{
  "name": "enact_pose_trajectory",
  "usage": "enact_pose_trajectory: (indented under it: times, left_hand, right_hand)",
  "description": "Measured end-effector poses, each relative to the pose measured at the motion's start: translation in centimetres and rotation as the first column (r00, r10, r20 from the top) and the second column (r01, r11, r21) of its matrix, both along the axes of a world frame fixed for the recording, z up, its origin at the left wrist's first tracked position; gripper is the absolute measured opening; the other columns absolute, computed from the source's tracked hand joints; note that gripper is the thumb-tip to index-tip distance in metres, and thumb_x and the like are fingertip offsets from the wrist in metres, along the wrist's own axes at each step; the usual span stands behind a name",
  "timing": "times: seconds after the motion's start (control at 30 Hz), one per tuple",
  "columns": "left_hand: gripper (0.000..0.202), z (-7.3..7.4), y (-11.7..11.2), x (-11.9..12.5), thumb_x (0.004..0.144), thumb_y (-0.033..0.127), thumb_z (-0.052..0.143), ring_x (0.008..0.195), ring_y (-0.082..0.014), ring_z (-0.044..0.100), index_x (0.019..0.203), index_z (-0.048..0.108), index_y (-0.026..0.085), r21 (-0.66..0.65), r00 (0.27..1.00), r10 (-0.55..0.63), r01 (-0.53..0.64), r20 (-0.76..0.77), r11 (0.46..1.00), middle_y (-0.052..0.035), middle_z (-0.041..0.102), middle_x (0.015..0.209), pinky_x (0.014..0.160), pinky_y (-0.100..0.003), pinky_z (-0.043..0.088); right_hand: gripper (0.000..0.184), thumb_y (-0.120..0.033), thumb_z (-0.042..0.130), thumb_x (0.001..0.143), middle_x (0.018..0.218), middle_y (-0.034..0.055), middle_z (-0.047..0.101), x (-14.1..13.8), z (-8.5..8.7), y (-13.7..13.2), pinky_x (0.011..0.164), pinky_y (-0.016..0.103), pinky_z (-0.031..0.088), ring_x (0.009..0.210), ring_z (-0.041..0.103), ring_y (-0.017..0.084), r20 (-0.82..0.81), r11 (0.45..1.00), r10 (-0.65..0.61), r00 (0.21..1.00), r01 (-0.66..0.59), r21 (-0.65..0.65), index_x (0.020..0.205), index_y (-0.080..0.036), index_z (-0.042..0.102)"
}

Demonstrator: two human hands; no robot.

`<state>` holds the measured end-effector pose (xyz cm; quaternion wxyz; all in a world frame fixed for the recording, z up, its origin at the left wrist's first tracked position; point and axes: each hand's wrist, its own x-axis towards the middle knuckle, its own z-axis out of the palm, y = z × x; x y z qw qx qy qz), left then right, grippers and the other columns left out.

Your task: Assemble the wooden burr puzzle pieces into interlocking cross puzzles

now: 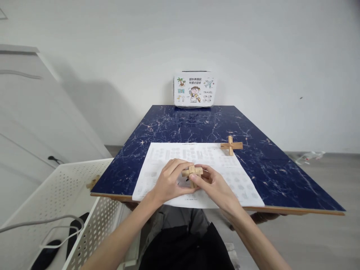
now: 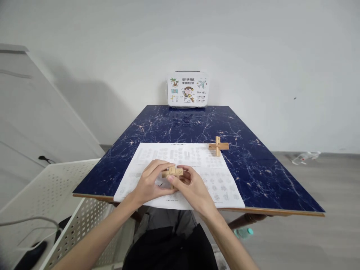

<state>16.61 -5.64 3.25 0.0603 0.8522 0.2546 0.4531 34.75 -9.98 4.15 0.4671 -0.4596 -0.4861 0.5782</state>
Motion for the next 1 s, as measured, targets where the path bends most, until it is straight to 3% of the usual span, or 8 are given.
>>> enact_pose_trajectory:
  times: [0.17,0.27,0.37,0.47,0.57,0.73,0.93,1.0]
  left_hand:
    - [0.051,0.0,-0.1,-0.1,0.083,0.031,0.081,0.097,-0.0244,0.068,0.128,0.06,0.021,-0.146,0.996,-0.088,0.087,0.001,0.985,-0.0109,0.067,0.11,0.083,-0.039,0.059]
    - [0.052,0.0,-0.1,-0.2,0.082,0.03,0.081,0.097,-0.0235,0.067,0.128,0.06,0.021,-0.185,0.997,-0.066,0.073,0.04,0.98,-0.0101,0.065,0.11,0.081,-0.037,0.058]
    - [0.06,0.2,0.0,-0.3,0.076,0.036,0.088,0.099,-0.0245,0.066,0.127,0.061,0.022,-0.19,0.995,-0.034,0.05,0.089,0.981,-0.0095,0.066,0.111,0.085,-0.039,0.057]
    - [0.067,0.4,0.0,-0.3,0.07,0.041,0.092,0.099,-0.0248,0.066,0.126,0.062,0.021,-0.195,0.993,-0.051,0.071,0.105,0.978,-0.0096,0.068,0.11,0.085,-0.04,0.057]
    - [0.067,0.5,0.0,-0.4,0.071,0.042,0.092,0.1,-0.0249,0.066,0.127,0.062,0.021,-0.19,0.992,-0.063,0.083,0.109,0.978,-0.01,0.069,0.111,0.086,-0.04,0.057]
    - [0.069,0.4,0.0,-0.5,0.072,0.041,0.091,0.106,-0.0264,0.067,0.132,0.061,0.023,-0.175,0.994,-0.079,0.09,0.069,0.98,-0.0114,0.069,0.117,0.091,-0.042,0.057]
    - [0.075,0.2,0.4,-0.5,0.074,0.042,0.089,0.112,-0.0287,0.065,0.139,0.056,0.026,-0.206,0.997,-0.072,0.074,0.02,0.976,-0.0125,0.067,0.125,0.097,-0.047,0.056]
    - [0.084,0.1,0.7,-0.4,0.074,0.044,0.09,0.109,-0.0268,0.066,0.146,0.049,0.028,-0.258,0.999,-0.041,0.039,-0.003,0.965,-0.0129,0.064,0.133,0.098,-0.048,0.055]
  right_hand:
    - [0.048,-0.05,0.076,0.086,0.116,0.0113,0.075,-0.3,-0.6,-0.1,0.095,0.042,0.057,0.111,0.072,0.028,0.075,0.999,0.023,0.997,-0.026,0.038,0.121,-0.023,0.057]
    - [0.045,-0.057,0.06,0.097,0.114,0.0091,0.076,0.3,-0.6,-0.5,0.097,0.042,0.056,0.109,0.072,0.026,0.094,0.993,0.073,0.993,-0.081,0.082,0.128,-0.025,0.052]
    - [0.039,-0.055,0.046,0.105,0.113,0.0069,0.075,1.3,-0.2,-0.6,0.095,0.04,0.055,0.105,0.072,0.024,0.234,0.971,0.083,0.969,-0.131,0.199,0.13,-0.026,0.051]
    - [0.031,-0.049,0.043,0.107,0.104,0.0063,0.074,1.8,0.2,-0.4,0.083,0.035,0.053,0.092,0.071,0.023,0.438,0.925,-0.03,0.898,-0.142,0.354,0.114,-0.024,0.059]
    - [0.035,-0.048,0.043,0.107,0.094,0.0061,0.069,1.9,0.3,0.1,0.078,0.033,0.049,0.088,0.067,0.022,0.489,0.884,-0.123,0.863,-0.129,0.45,0.091,-0.023,0.062]
    - [0.047,-0.056,0.044,0.104,0.071,0.0013,0.061,1.7,-0.1,0.5,0.066,0.03,0.045,0.069,0.06,0.019,0.414,0.946,-0.047,0.909,-0.092,0.31,0.073,-0.023,0.056]
    - [0.051,-0.062,0.045,0.101,0.07,0.0019,0.066,2.3,0.3,0.7,0.066,0.029,0.046,0.067,0.062,0.019,0.39,0.962,-0.015,0.921,-0.092,0.256,0.073,-0.023,0.061]
    - [0.051,-0.061,0.044,0.102,0.068,0.0017,0.067,3.6,0.5,1.0,0.066,0.029,0.045,0.066,0.063,0.019,0.451,0.96,-0.081,0.889,-0.052,0.275,0.072,-0.022,0.061]
